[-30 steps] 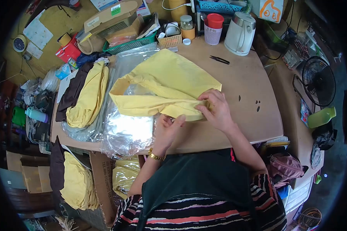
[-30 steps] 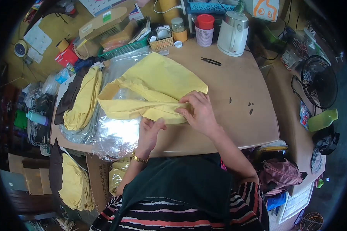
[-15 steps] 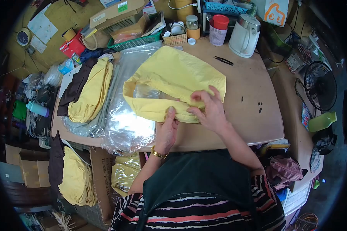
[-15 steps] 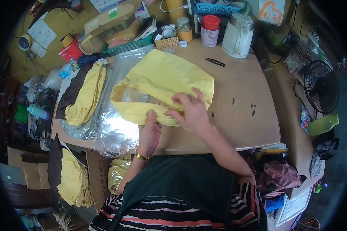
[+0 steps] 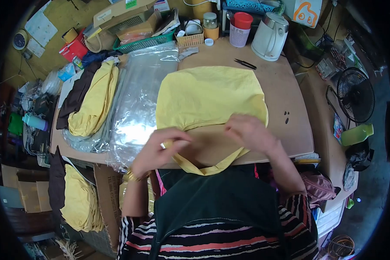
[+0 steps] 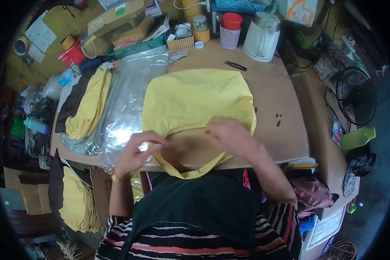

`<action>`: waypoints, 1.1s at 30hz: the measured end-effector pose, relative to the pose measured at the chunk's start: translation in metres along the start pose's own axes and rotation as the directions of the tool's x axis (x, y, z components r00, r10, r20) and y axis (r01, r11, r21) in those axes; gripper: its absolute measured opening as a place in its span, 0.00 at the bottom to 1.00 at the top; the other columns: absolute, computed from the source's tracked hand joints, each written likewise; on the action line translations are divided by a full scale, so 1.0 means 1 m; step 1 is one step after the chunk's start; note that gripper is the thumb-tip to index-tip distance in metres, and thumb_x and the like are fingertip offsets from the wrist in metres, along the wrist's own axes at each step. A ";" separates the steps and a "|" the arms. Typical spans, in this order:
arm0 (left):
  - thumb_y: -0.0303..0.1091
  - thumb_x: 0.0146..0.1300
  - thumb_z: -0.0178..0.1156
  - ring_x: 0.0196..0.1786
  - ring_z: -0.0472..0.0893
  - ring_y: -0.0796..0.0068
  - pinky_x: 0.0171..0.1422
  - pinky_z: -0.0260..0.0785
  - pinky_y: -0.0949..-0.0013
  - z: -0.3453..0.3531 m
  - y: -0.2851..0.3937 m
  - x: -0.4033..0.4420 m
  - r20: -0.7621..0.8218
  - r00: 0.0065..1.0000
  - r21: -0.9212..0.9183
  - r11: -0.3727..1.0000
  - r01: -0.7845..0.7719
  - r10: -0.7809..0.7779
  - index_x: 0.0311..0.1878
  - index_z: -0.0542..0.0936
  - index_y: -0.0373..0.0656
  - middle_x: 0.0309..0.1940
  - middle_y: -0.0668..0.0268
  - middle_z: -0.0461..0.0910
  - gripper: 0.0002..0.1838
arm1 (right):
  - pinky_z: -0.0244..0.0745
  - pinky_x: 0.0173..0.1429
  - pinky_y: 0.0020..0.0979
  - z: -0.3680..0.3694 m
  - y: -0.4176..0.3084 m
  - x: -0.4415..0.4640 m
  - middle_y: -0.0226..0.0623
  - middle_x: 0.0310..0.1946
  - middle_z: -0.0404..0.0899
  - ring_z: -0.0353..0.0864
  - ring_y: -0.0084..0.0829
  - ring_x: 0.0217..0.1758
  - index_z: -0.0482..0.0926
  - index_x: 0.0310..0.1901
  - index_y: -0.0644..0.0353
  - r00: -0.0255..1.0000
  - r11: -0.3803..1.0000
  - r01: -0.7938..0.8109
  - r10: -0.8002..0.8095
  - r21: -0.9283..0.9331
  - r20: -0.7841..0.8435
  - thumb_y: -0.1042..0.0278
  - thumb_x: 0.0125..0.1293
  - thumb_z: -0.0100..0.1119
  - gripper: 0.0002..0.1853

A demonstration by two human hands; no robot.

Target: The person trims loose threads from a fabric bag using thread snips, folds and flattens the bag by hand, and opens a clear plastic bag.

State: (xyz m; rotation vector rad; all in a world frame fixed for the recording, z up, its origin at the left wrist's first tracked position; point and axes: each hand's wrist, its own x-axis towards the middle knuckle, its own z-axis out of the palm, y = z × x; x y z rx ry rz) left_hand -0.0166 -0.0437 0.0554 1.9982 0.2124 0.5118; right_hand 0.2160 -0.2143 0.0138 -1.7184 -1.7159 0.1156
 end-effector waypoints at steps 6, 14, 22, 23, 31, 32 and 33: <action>0.44 0.71 0.51 0.39 0.82 0.55 0.47 0.73 0.55 -0.014 -0.047 0.003 0.197 0.875 0.812 0.574 0.108 -0.443 0.36 0.84 0.43 0.30 0.52 0.83 0.18 | 0.74 0.49 0.46 -0.048 0.035 -0.042 0.40 0.33 0.84 0.82 0.44 0.38 0.86 0.38 0.56 0.791 0.856 -0.157 0.407 -0.492 0.456 0.56 0.59 0.67 0.13; 0.38 0.62 0.66 0.46 0.82 0.67 0.49 0.72 0.65 -0.059 -0.062 0.041 -0.342 0.938 0.527 0.838 0.142 0.056 0.48 0.83 0.35 0.41 0.57 0.84 0.17 | 0.74 0.52 0.27 -0.076 0.092 -0.005 0.32 0.35 0.85 0.80 0.20 0.43 0.82 0.42 0.66 0.813 0.825 -0.551 0.564 0.127 -0.142 0.65 0.65 0.64 0.11; 0.34 0.61 0.69 0.33 0.78 0.81 0.38 0.71 0.74 -0.057 -0.136 0.086 -0.367 0.894 0.127 0.939 0.321 -0.256 0.40 0.85 0.34 0.31 0.66 0.84 0.12 | 0.72 0.39 0.26 -0.008 0.189 0.075 0.31 0.30 0.83 0.77 0.19 0.32 0.83 0.45 0.68 0.809 0.717 -0.557 0.583 0.419 0.078 0.62 0.61 0.69 0.17; 0.34 0.61 0.69 0.33 0.78 0.81 0.38 0.71 0.74 -0.057 -0.142 0.086 -0.368 0.891 0.125 0.936 0.330 -0.265 0.40 0.85 0.34 0.31 0.66 0.84 0.12 | 0.70 0.37 0.25 -0.006 0.194 0.075 0.28 0.28 0.81 0.75 0.17 0.30 0.83 0.42 0.67 0.827 0.699 -0.492 0.562 0.519 0.028 0.62 0.61 0.69 0.16; 0.36 0.62 0.69 0.27 0.75 0.87 0.30 0.66 0.80 -0.056 -0.162 0.075 -0.399 0.806 0.034 0.871 0.489 -0.437 0.31 0.83 0.35 0.26 0.70 0.82 0.12 | 0.66 0.31 0.22 0.001 0.187 0.061 0.23 0.25 0.78 0.71 0.15 0.27 0.81 0.32 0.62 0.716 0.574 -0.621 0.692 0.534 0.089 0.64 0.58 0.72 0.11; 0.36 0.62 0.69 0.27 0.75 0.87 0.30 0.66 0.80 -0.060 -0.159 0.072 -0.401 0.802 0.032 0.868 0.495 -0.442 0.31 0.83 0.35 0.26 0.70 0.82 0.12 | 0.66 0.31 0.22 0.001 0.185 0.059 0.23 0.25 0.77 0.71 0.15 0.27 0.80 0.32 0.62 0.700 0.541 -0.616 0.709 0.573 0.084 0.64 0.57 0.73 0.12; 0.36 0.61 0.70 0.27 0.76 0.87 0.31 0.67 0.80 -0.066 -0.155 0.071 -0.287 0.835 -0.086 0.881 0.465 -0.469 0.33 0.83 0.35 0.26 0.70 0.82 0.12 | 0.67 0.31 0.22 0.000 0.186 0.059 0.23 0.25 0.77 0.71 0.16 0.26 0.80 0.31 0.62 0.685 0.510 -0.607 0.724 0.610 0.076 0.64 0.56 0.74 0.12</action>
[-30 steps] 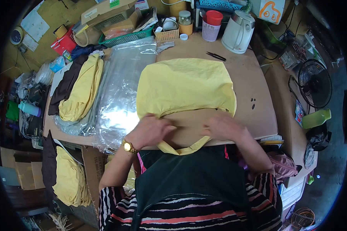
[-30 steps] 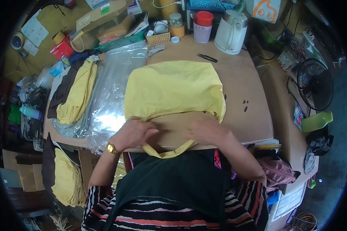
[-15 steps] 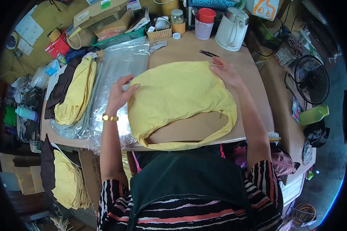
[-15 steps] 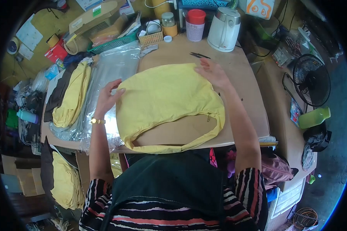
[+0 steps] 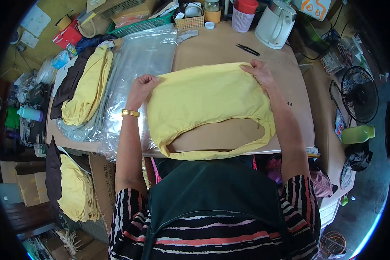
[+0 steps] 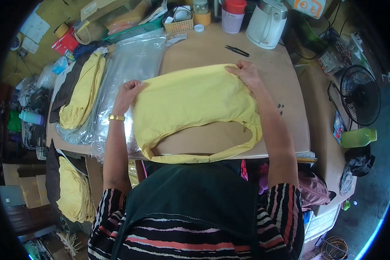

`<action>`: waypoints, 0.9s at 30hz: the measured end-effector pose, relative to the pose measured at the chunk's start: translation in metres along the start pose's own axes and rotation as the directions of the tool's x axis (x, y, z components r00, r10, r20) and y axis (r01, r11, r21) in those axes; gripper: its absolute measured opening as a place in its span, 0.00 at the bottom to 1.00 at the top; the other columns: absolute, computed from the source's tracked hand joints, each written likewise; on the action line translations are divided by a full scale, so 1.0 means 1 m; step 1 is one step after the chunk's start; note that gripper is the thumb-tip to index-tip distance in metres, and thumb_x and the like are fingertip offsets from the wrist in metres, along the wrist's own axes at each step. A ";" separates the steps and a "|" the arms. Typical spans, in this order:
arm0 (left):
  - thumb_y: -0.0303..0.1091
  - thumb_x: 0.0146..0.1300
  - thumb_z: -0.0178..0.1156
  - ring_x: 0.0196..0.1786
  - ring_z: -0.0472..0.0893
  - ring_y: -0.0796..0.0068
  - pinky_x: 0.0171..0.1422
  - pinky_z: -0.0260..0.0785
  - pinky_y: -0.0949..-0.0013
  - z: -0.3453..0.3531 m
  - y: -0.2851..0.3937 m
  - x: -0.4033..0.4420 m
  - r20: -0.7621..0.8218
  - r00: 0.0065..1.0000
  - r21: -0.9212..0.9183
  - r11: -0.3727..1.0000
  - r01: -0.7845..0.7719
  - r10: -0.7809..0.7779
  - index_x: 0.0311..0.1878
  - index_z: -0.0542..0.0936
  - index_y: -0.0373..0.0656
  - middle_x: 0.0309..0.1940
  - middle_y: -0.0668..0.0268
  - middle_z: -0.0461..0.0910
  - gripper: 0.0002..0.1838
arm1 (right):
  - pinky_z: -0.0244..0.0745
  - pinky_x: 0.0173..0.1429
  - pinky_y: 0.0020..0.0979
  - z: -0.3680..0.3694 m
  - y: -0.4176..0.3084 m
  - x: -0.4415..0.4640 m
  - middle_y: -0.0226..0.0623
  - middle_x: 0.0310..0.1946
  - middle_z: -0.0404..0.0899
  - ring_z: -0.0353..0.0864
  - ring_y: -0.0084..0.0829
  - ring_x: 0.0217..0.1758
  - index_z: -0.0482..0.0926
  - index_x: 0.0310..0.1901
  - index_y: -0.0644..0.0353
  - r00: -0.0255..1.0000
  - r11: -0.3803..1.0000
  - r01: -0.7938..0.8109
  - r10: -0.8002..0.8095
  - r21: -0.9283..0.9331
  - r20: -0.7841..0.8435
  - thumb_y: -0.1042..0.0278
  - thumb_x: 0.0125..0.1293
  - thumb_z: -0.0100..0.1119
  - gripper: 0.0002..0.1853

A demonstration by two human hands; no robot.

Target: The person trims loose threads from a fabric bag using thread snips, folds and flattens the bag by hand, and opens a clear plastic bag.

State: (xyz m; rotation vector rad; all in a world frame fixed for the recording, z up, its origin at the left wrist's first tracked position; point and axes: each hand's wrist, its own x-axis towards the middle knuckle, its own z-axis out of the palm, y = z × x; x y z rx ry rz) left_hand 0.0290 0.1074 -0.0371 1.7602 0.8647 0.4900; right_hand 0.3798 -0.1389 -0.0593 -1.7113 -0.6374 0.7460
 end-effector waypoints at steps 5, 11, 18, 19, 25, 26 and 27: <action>0.36 0.56 0.73 0.29 0.79 0.84 0.34 0.71 0.78 -0.005 0.002 -0.015 0.114 0.979 -0.089 0.984 -0.157 0.167 0.36 0.83 0.36 0.27 0.67 0.83 0.14 | 0.70 0.34 0.24 -0.018 0.017 0.011 0.25 0.27 0.78 0.73 0.17 0.29 0.78 0.32 0.61 0.995 0.999 0.034 -0.036 0.022 0.090 0.66 0.55 0.75 0.13; 0.20 0.46 0.67 0.35 0.80 0.64 0.38 0.72 0.64 0.036 0.036 -0.072 -0.224 0.578 0.524 0.597 -0.608 0.785 0.27 0.77 0.44 0.31 0.66 0.81 0.09 | 0.73 0.52 0.39 0.010 -0.063 -0.053 0.36 0.38 0.80 0.81 0.38 0.43 0.78 0.41 0.57 0.767 0.387 0.447 -0.630 -0.806 0.123 0.69 0.51 0.73 0.16; 0.20 0.45 0.68 0.32 0.75 0.69 0.33 0.67 0.68 0.064 0.061 -0.116 -0.118 0.401 0.582 0.390 -0.714 0.909 0.24 0.74 0.46 0.34 0.69 0.80 0.11 | 0.49 0.76 0.54 0.107 -0.136 -0.143 0.32 0.45 0.79 0.76 0.34 0.55 0.82 0.42 0.53 0.526 0.308 0.836 -0.687 -0.454 0.501 0.67 0.51 0.73 0.15; 0.20 0.45 0.68 0.32 0.75 0.69 0.33 0.67 0.68 0.064 0.061 -0.116 -0.124 0.401 0.587 0.393 -0.708 0.908 0.24 0.74 0.46 0.34 0.69 0.80 0.11 | 0.49 0.76 0.54 0.108 -0.134 -0.143 0.32 0.45 0.79 0.76 0.34 0.55 0.82 0.42 0.53 0.519 0.304 0.841 -0.687 -0.448 0.508 0.67 0.51 0.73 0.15; 0.21 0.44 0.68 0.29 0.73 0.71 0.31 0.66 0.70 0.065 0.054 -0.120 -0.124 0.351 0.562 0.357 -0.746 0.928 0.24 0.75 0.46 0.31 0.70 0.79 0.11 | 0.42 0.78 0.56 0.114 -0.119 -0.151 0.27 0.41 0.79 0.77 0.31 0.52 0.83 0.41 0.52 0.548 0.413 0.836 -0.677 -0.363 0.491 0.65 0.53 0.72 0.13; 0.21 0.43 0.68 0.29 0.73 0.70 0.31 0.66 0.71 0.066 0.055 -0.120 -0.123 0.335 0.564 0.344 -0.751 0.934 0.24 0.75 0.46 0.31 0.71 0.79 0.11 | 0.42 0.78 0.56 0.116 -0.116 -0.151 0.28 0.41 0.79 0.77 0.32 0.52 0.83 0.41 0.52 0.531 0.367 0.842 -0.688 -0.394 0.494 0.64 0.53 0.72 0.13; 0.21 0.43 0.68 0.29 0.72 0.70 0.31 0.65 0.71 0.066 0.056 -0.120 -0.122 0.319 0.565 0.330 -0.756 0.940 0.25 0.75 0.46 0.31 0.71 0.79 0.11 | 0.42 0.78 0.57 0.117 -0.115 -0.152 0.28 0.41 0.79 0.77 0.32 0.52 0.83 0.41 0.52 0.514 0.320 0.847 -0.698 -0.425 0.498 0.64 0.53 0.72 0.13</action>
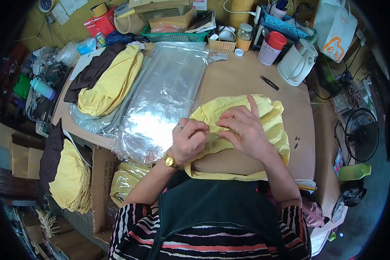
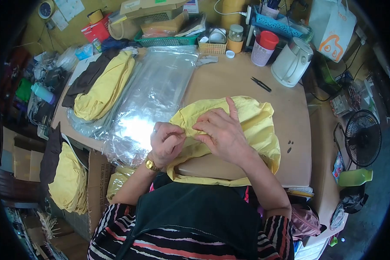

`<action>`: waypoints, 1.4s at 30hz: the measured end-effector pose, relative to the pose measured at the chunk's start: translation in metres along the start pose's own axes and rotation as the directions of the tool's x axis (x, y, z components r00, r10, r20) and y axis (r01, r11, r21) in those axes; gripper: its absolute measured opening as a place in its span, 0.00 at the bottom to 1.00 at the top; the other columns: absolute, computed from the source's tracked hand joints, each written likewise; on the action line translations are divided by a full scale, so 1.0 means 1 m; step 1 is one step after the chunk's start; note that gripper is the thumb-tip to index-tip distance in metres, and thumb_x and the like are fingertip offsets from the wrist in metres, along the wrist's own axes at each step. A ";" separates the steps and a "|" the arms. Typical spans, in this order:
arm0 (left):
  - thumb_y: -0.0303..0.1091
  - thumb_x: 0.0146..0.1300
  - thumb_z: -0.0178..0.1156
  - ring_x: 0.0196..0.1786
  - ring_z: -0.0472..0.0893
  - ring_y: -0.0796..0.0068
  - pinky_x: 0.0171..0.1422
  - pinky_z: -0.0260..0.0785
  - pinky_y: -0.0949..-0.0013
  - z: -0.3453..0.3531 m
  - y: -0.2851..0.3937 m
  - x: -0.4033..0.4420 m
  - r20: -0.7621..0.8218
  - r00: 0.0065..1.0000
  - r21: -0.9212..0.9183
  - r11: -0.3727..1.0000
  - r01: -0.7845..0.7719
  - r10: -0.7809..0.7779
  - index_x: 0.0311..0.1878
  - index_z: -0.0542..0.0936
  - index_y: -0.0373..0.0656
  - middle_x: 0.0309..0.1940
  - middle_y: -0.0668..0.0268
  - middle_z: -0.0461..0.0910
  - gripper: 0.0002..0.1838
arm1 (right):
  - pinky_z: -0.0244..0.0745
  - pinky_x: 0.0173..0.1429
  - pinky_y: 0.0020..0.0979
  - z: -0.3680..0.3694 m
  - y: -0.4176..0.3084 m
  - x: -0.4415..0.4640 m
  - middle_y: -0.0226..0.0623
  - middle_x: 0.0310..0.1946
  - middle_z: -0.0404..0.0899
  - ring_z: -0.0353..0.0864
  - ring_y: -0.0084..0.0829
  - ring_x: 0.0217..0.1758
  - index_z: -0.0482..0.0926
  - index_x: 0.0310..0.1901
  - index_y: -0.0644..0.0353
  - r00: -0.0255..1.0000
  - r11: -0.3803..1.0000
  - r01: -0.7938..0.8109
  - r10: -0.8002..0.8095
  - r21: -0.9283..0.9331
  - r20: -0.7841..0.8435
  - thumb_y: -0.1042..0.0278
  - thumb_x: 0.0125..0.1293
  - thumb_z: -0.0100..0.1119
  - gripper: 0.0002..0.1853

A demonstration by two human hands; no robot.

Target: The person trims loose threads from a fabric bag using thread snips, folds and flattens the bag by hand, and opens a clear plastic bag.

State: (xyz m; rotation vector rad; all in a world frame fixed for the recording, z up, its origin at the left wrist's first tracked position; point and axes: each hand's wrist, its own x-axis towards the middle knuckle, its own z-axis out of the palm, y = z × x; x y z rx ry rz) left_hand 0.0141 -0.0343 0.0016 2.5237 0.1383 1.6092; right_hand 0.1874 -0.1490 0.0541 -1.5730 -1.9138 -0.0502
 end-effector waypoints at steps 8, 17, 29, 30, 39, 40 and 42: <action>0.20 0.45 0.71 0.32 0.76 0.67 0.33 0.67 0.69 -0.002 0.005 0.011 0.014 0.992 -0.110 0.986 0.126 -0.125 0.30 0.79 0.45 0.33 0.67 0.81 0.12 | 0.42 0.78 0.59 0.012 0.005 -0.003 0.26 0.36 0.79 0.78 0.30 0.48 0.83 0.36 0.52 0.982 0.978 0.069 -0.102 -0.198 -0.158 0.74 0.47 0.71 0.12; 0.23 0.52 0.72 0.33 0.82 0.69 0.35 0.73 0.70 -0.005 0.004 0.017 0.180 0.937 -0.315 0.885 0.343 -0.299 0.39 0.86 0.43 0.31 0.64 0.83 0.10 | 0.42 0.78 0.57 0.015 0.007 -0.004 0.27 0.32 0.78 0.78 0.30 0.44 0.80 0.31 0.53 0.970 0.996 -0.001 -0.021 -0.088 -0.244 0.78 0.48 0.67 0.09; 0.24 0.52 0.72 0.32 0.82 0.68 0.33 0.74 0.70 0.002 0.008 0.018 0.089 0.977 -0.300 0.931 0.210 -0.192 0.38 0.84 0.41 0.34 0.64 0.83 0.10 | 0.42 0.78 0.55 0.016 0.011 -0.005 0.28 0.31 0.79 0.78 0.32 0.44 0.80 0.31 0.55 0.971 1.000 -0.026 0.029 0.017 -0.236 0.77 0.51 0.67 0.07; 0.23 0.52 0.71 0.31 0.82 0.68 0.32 0.74 0.69 0.002 0.008 0.018 0.104 0.973 -0.319 0.920 0.229 -0.206 0.38 0.84 0.41 0.35 0.64 0.83 0.10 | 0.42 0.78 0.55 0.016 0.011 -0.006 0.29 0.31 0.79 0.78 0.32 0.44 0.80 0.31 0.55 0.972 0.999 -0.032 0.036 0.025 -0.231 0.77 0.51 0.67 0.07; 0.17 0.57 0.64 0.30 0.78 0.71 0.30 0.70 0.71 0.002 0.007 0.026 0.222 0.951 -0.298 0.914 0.276 -0.215 0.36 0.78 0.37 0.33 0.62 0.77 0.07 | 0.43 0.78 0.54 0.016 0.013 -0.005 0.26 0.30 0.79 0.79 0.28 0.42 0.82 0.31 0.54 0.975 1.000 -0.010 0.015 0.023 -0.224 0.78 0.50 0.68 0.08; 0.17 0.57 0.64 0.30 0.78 0.71 0.30 0.70 0.71 0.003 0.007 0.025 0.222 0.951 -0.298 0.914 0.275 -0.213 0.36 0.78 0.37 0.33 0.62 0.77 0.07 | 0.43 0.78 0.54 0.017 0.014 -0.005 0.26 0.30 0.79 0.79 0.28 0.42 0.82 0.31 0.54 0.974 1.000 -0.011 0.016 0.022 -0.226 0.78 0.50 0.68 0.08; 0.17 0.58 0.63 0.29 0.76 0.71 0.31 0.68 0.71 0.007 0.005 0.021 0.213 0.936 -0.327 0.882 0.338 -0.280 0.36 0.77 0.37 0.33 0.62 0.76 0.07 | 0.43 0.78 0.54 0.018 0.015 -0.005 0.26 0.30 0.80 0.79 0.28 0.41 0.83 0.30 0.53 0.970 0.999 -0.016 0.027 0.044 -0.241 0.77 0.51 0.69 0.07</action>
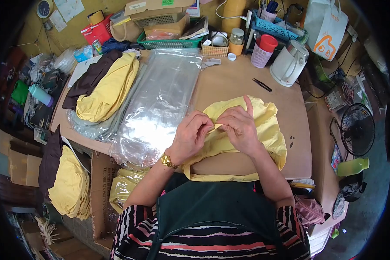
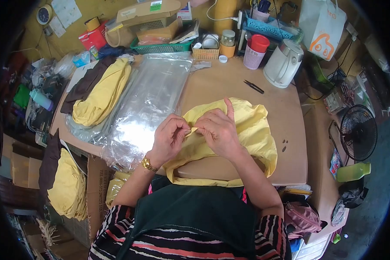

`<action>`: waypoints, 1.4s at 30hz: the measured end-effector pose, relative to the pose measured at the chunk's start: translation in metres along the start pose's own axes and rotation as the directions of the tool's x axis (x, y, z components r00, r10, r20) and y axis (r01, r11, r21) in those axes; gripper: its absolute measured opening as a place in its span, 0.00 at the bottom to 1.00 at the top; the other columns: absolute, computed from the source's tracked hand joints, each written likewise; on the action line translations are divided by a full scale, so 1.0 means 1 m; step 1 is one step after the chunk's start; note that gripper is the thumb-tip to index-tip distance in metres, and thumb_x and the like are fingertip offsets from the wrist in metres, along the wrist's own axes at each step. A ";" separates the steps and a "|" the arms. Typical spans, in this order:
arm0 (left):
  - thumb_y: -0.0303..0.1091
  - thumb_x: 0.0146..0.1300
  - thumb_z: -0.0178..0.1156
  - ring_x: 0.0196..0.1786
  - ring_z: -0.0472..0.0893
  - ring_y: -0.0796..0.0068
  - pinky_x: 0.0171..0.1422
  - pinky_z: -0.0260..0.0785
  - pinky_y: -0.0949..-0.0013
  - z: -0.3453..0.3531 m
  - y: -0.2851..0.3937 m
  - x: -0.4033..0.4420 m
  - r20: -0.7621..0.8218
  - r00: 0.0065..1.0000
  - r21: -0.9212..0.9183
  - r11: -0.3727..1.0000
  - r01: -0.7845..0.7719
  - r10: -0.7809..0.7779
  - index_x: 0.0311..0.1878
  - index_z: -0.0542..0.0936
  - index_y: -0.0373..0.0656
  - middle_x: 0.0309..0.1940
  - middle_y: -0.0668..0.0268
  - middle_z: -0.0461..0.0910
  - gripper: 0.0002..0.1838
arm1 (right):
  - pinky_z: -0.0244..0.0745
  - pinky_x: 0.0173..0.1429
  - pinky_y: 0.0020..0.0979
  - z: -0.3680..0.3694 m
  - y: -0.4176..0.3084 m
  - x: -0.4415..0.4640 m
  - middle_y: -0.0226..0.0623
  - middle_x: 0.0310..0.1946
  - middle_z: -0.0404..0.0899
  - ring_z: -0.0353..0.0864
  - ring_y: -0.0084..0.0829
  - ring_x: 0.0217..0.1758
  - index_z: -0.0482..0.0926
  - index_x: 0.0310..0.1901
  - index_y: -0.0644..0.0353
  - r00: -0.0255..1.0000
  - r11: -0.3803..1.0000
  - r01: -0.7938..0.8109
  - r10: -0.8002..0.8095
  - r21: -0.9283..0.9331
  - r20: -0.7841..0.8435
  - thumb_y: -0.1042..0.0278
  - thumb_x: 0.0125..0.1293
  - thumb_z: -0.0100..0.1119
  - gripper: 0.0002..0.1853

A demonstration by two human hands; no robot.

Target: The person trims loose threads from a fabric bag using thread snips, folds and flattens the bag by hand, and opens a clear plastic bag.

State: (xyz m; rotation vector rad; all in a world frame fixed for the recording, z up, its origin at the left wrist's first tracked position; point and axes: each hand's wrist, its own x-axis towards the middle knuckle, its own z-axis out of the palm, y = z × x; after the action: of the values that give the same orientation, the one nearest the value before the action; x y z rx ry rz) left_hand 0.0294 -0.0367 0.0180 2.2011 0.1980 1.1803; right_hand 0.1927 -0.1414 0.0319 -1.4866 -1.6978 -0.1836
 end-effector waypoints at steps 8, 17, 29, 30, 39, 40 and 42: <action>0.25 0.68 0.57 0.34 0.74 0.78 0.41 0.67 0.73 0.018 -0.009 -0.013 -0.040 0.940 -0.370 0.879 0.302 -0.340 0.39 0.74 0.38 0.33 0.67 0.74 0.03 | 0.44 0.77 0.53 0.003 0.000 0.002 0.26 0.30 0.81 0.79 0.29 0.40 0.84 0.30 0.53 0.999 0.998 -0.019 0.022 0.058 -0.039 0.75 0.52 0.70 0.05; 0.23 0.57 0.66 0.37 0.80 0.68 0.50 0.68 0.69 -0.009 0.002 0.010 -0.007 0.998 0.017 0.997 0.069 -0.069 0.38 0.87 0.43 0.32 0.65 0.85 0.06 | 0.64 0.63 0.45 -0.008 0.019 0.009 0.34 0.27 0.80 0.79 0.36 0.37 0.83 0.32 0.58 0.995 0.991 -0.044 0.032 0.126 0.097 0.69 0.52 0.72 0.08; 0.25 0.57 0.70 0.29 0.75 0.86 0.35 0.69 0.80 -0.021 -0.101 0.003 -0.157 0.756 -0.288 0.761 0.581 -0.636 0.35 0.84 0.35 0.26 0.72 0.79 0.05 | 0.67 0.31 0.24 -0.060 0.184 -0.033 0.26 0.23 0.77 0.70 0.16 0.25 0.81 0.35 0.67 0.746 0.713 -0.665 0.645 0.221 0.165 0.67 0.58 0.70 0.11; 0.27 0.57 0.71 0.27 0.71 0.87 0.33 0.67 0.80 -0.020 -0.106 0.003 -0.153 0.744 -0.271 0.751 0.602 -0.651 0.32 0.83 0.36 0.23 0.75 0.76 0.06 | 0.67 0.31 0.24 -0.058 0.184 -0.033 0.26 0.23 0.77 0.70 0.16 0.25 0.81 0.35 0.67 0.745 0.711 -0.667 0.648 0.221 0.161 0.67 0.58 0.70 0.11; 0.31 0.60 0.70 0.26 0.68 0.89 0.30 0.62 0.80 -0.028 -0.129 0.004 -0.091 0.722 -0.270 0.715 0.645 -0.686 0.25 0.80 0.37 0.22 0.75 0.77 0.12 | 0.61 0.27 0.26 -0.045 0.183 -0.051 0.24 0.20 0.73 0.65 0.16 0.23 0.77 0.28 0.65 0.769 0.765 -0.627 0.638 0.149 -0.039 0.67 0.61 0.69 0.12; 0.31 0.60 0.70 0.26 0.68 0.89 0.30 0.62 0.80 -0.030 -0.127 0.007 -0.091 0.723 -0.268 0.716 0.644 -0.685 0.25 0.80 0.37 0.22 0.75 0.77 0.12 | 0.63 0.29 0.25 -0.048 0.179 -0.052 0.24 0.21 0.74 0.66 0.16 0.25 0.78 0.28 0.64 0.738 0.697 -0.665 0.668 0.267 0.093 0.69 0.61 0.69 0.10; 0.30 0.62 0.68 0.28 0.72 0.87 0.34 0.66 0.79 -0.036 -0.119 0.017 -0.068 0.761 -0.302 0.741 0.600 -0.645 0.24 0.78 0.36 0.24 0.74 0.80 0.13 | 0.65 0.32 0.24 -0.060 0.175 -0.046 0.24 0.23 0.75 0.68 0.16 0.27 0.78 0.28 0.63 0.706 0.612 -0.699 0.671 0.370 0.224 0.70 0.61 0.68 0.09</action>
State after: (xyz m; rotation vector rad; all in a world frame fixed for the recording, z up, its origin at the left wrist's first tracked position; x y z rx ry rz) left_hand 0.0292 0.0804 -0.0257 1.5923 0.7511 0.9284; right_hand 0.3709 -0.1626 -0.0324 -1.6836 -0.9876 0.6336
